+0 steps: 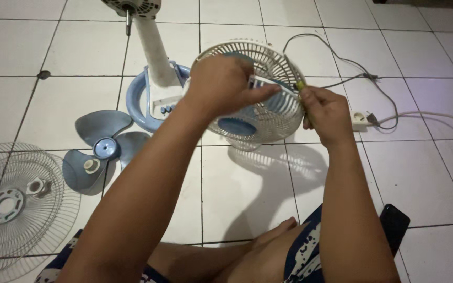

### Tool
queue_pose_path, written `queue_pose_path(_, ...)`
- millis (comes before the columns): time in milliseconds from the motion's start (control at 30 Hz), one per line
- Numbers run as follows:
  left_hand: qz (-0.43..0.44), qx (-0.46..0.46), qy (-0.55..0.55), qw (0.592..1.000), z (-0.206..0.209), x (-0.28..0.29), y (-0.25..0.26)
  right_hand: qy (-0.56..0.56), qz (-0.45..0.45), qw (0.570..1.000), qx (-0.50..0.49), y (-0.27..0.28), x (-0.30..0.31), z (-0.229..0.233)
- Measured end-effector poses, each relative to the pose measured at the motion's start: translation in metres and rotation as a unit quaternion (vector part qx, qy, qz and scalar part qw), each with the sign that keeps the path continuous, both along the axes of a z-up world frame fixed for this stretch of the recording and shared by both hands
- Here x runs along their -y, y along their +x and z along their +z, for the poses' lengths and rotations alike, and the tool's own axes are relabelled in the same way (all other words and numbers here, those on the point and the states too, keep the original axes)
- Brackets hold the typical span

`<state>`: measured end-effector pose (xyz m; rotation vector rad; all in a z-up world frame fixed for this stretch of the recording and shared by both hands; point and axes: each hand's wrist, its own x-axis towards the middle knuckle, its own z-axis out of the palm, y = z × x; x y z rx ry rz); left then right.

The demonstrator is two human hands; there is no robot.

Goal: The person disassembles a standing electric fan by removing the front grille, fan blades, and rear grille. They use a screwdriver to loosen screws on the rear grille and separate the components, placing them on the floor.

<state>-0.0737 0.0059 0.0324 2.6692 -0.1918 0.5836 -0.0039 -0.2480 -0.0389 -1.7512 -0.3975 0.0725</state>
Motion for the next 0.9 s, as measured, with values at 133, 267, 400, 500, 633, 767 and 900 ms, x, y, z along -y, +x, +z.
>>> queue_pose_path(133,0.021,0.037,-0.046,0.998,-0.015,0.024,-0.007,-0.035,-0.038,0.998,-0.033,-0.002,0.011,0.004)
queue_pose_path(267,0.012,0.093,-0.071,0.993,-0.02,0.019,-0.001,-0.093,-0.025,0.992,-0.087,-0.023,0.025,0.034)
queue_pose_path(400,0.002,0.13,-0.061,0.99,-0.02,0.012,0.001,-0.373,-0.122,0.914,-0.103,-0.035,0.031,0.054)
queue_pose_path(500,0.025,0.116,-0.054,0.991,-0.022,0.009,-0.002,-0.443,-0.097,0.877,-0.158,-0.034,0.039,0.049)
queue_pose_path(633,0.02,0.14,-0.061,0.988,-0.024,0.008,-0.004,-0.445,-0.036,0.878,-0.173,-0.016,0.047,0.022)
queue_pose_path(767,0.027,0.086,-0.066,0.994,-0.019,0.018,-0.005,-0.526,0.06,0.82,-0.218,0.005,0.039,-0.034)
queue_pose_path(900,-0.001,0.069,-0.075,0.995,-0.016,0.016,-0.027,-0.455,0.084,0.866,-0.191,0.019,0.043,-0.072)
